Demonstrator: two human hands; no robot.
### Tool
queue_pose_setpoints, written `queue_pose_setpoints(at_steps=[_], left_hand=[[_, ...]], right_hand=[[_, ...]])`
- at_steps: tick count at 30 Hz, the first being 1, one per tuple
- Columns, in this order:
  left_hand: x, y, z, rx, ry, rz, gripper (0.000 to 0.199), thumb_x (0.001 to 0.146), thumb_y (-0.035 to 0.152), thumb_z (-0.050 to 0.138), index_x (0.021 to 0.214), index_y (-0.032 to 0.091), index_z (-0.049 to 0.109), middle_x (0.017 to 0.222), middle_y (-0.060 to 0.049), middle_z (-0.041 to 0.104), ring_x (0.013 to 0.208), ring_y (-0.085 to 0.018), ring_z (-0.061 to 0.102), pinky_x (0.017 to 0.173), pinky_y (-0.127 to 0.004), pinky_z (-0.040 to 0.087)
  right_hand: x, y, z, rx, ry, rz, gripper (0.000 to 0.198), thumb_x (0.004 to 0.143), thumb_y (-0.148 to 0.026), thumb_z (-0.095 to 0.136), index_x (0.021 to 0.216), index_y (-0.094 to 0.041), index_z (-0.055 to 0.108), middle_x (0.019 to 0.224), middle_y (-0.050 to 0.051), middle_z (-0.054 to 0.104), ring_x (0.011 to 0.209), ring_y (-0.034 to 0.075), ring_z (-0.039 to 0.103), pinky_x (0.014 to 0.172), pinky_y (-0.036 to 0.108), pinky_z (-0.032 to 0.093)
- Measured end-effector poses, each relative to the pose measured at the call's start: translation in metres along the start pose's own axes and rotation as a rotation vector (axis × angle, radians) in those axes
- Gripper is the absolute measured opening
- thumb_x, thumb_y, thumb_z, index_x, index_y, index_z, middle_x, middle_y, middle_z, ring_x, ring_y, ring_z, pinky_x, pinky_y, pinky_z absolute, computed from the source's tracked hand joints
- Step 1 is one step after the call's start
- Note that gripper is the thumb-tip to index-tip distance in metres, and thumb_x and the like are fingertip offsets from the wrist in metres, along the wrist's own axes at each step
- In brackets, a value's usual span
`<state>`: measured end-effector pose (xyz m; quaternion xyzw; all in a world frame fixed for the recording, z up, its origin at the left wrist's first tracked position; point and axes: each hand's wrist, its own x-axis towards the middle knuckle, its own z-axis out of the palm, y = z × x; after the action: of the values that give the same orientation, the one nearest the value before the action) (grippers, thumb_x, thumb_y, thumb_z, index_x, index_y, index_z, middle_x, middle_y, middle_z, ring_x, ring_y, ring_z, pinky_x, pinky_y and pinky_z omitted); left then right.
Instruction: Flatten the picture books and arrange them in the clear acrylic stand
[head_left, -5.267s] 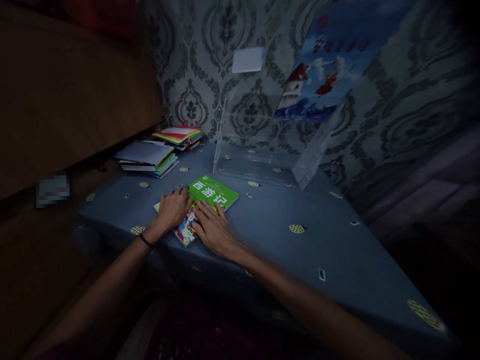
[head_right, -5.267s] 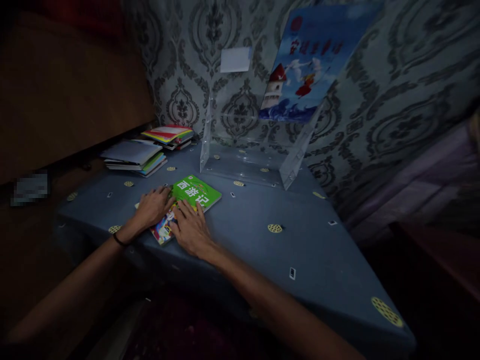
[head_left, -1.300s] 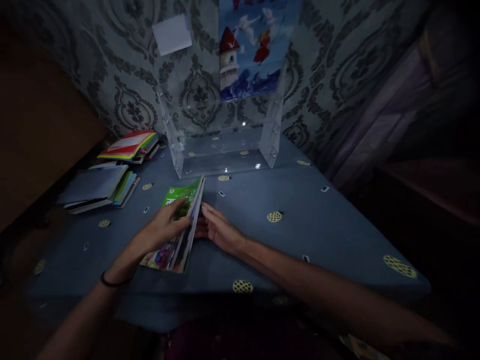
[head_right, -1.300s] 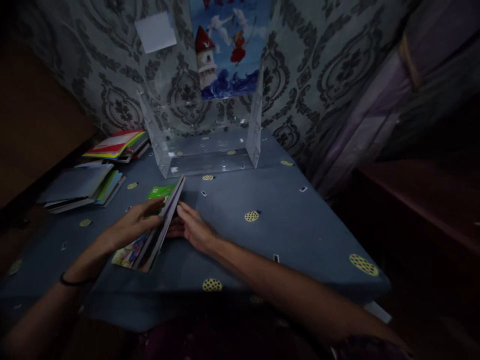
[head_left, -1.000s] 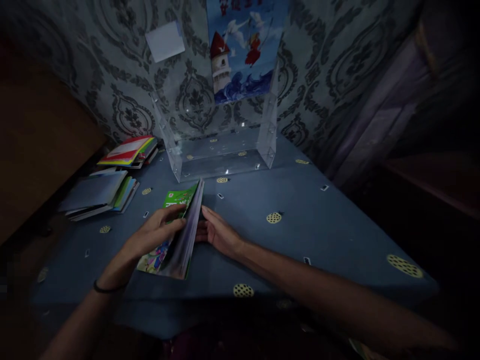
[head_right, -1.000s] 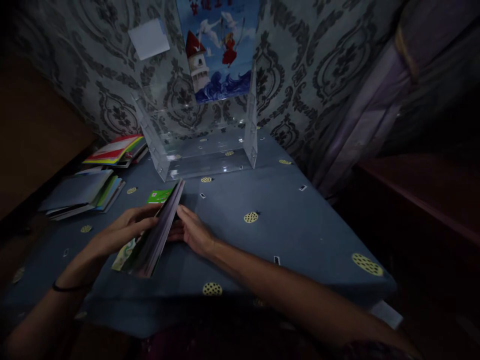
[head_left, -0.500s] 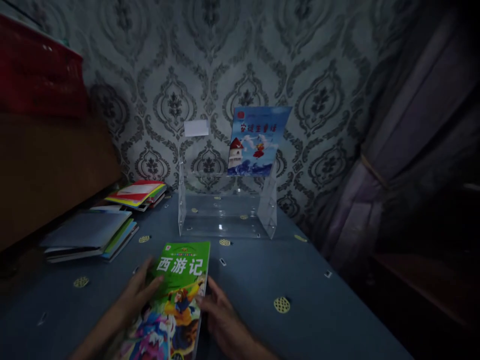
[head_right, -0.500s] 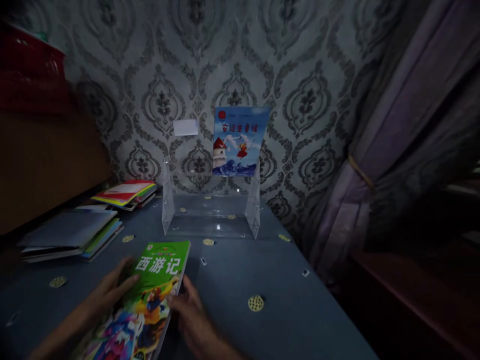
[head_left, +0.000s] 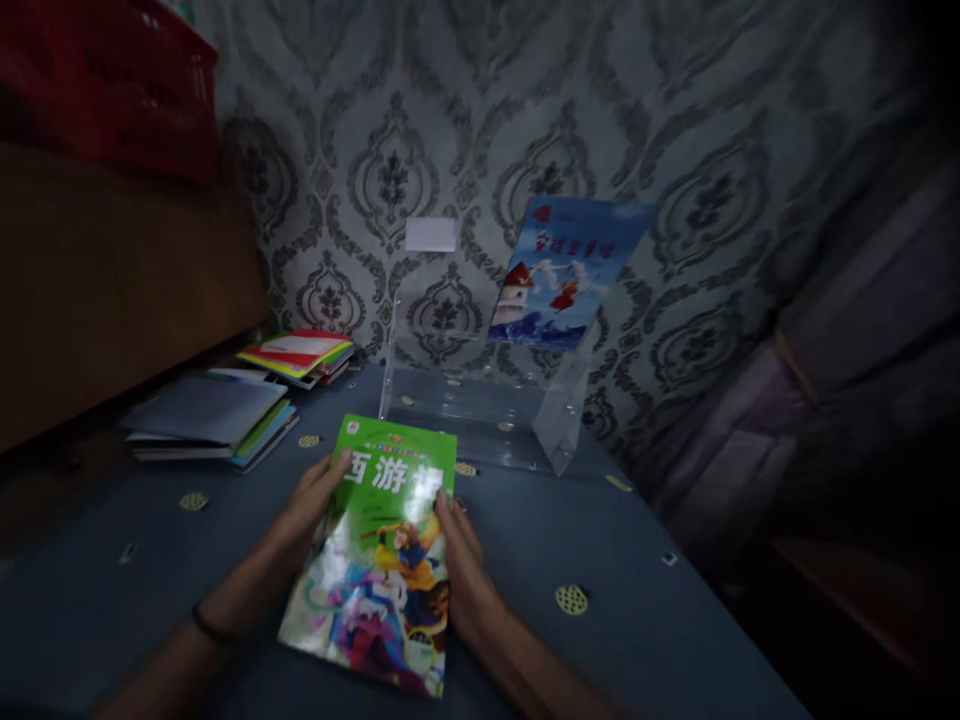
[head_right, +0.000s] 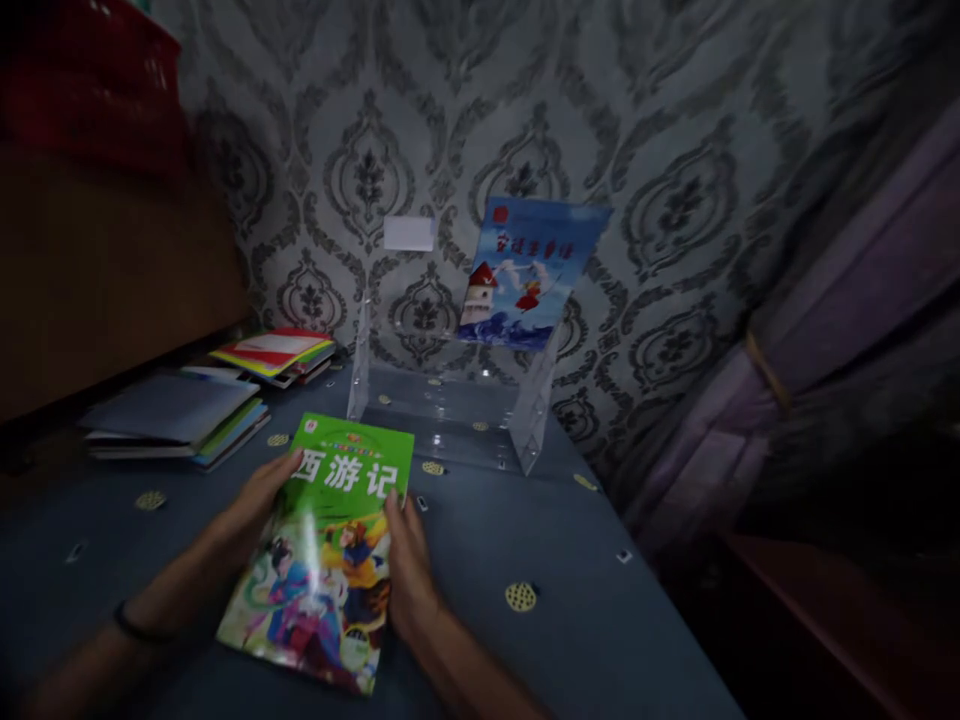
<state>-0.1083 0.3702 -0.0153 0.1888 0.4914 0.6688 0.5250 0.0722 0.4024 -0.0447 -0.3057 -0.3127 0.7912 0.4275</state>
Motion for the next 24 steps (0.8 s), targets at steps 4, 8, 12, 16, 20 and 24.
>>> queue_pose_setpoints(at_steps=[4,8,12,16,20,24], left_hand=[[-0.009,0.008,0.024,-0.078,-0.109,-0.017,0.028,0.089,0.034,0.071,0.103,0.01,0.075,0.102,-0.014,0.079,0.097,-0.027,0.076,0.085,-0.033,0.063],[-0.01,0.002,0.021,-0.094,-0.083,-0.064,0.023,0.094,0.028,0.064,0.099,0.009,0.076,0.097,-0.013,0.08,0.089,-0.024,0.077,0.081,-0.029,0.063],[-0.006,-0.001,0.013,-0.022,-0.041,-0.121,0.018,0.093,0.018,0.063,0.104,0.008,0.074,0.088,-0.013,0.08,0.073,-0.022,0.077,0.074,-0.031,0.064],[-0.001,-0.004,0.006,0.055,-0.054,-0.114,0.029,0.085,0.018,0.074,0.112,0.011,0.07,0.088,-0.012,0.08,0.07,-0.023,0.077,0.071,-0.034,0.065],[0.004,-0.006,0.005,0.065,-0.038,-0.084,0.034,0.082,0.026,0.079,0.112,0.013,0.07,0.087,-0.011,0.08,0.073,-0.024,0.077,0.074,-0.034,0.065],[0.006,-0.006,0.007,0.067,-0.027,-0.097,0.027,0.088,0.025,0.072,0.111,0.012,0.071,0.087,-0.012,0.08,0.069,-0.023,0.077,0.072,-0.033,0.065]], right_hand=[[0.009,-0.008,0.008,0.019,-0.101,0.105,0.059,0.068,-0.057,0.086,0.112,-0.02,0.071,0.105,0.009,0.08,0.105,0.031,0.073,0.091,0.045,0.058],[0.012,-0.008,-0.001,-0.015,-0.067,0.091,0.052,0.066,-0.053,0.088,0.103,-0.021,0.072,0.102,0.007,0.08,0.105,0.03,0.074,0.093,0.044,0.058],[0.011,-0.01,-0.014,-0.034,-0.036,0.062,0.049,0.064,-0.051,0.09,0.099,-0.022,0.071,0.101,0.005,0.081,0.104,0.029,0.074,0.095,0.043,0.057],[0.012,-0.018,-0.014,-0.029,-0.063,0.039,0.05,0.065,-0.046,0.091,0.104,-0.022,0.07,0.106,0.004,0.08,0.106,0.029,0.074,0.095,0.043,0.056],[0.013,-0.028,-0.005,-0.051,-0.107,0.007,0.049,0.067,-0.049,0.089,0.105,-0.024,0.071,0.107,0.003,0.08,0.108,0.028,0.073,0.095,0.042,0.056],[0.013,-0.033,-0.003,-0.09,-0.13,-0.029,0.049,0.064,-0.053,0.089,0.099,-0.022,0.074,0.104,0.005,0.08,0.106,0.029,0.073,0.097,0.043,0.055]])
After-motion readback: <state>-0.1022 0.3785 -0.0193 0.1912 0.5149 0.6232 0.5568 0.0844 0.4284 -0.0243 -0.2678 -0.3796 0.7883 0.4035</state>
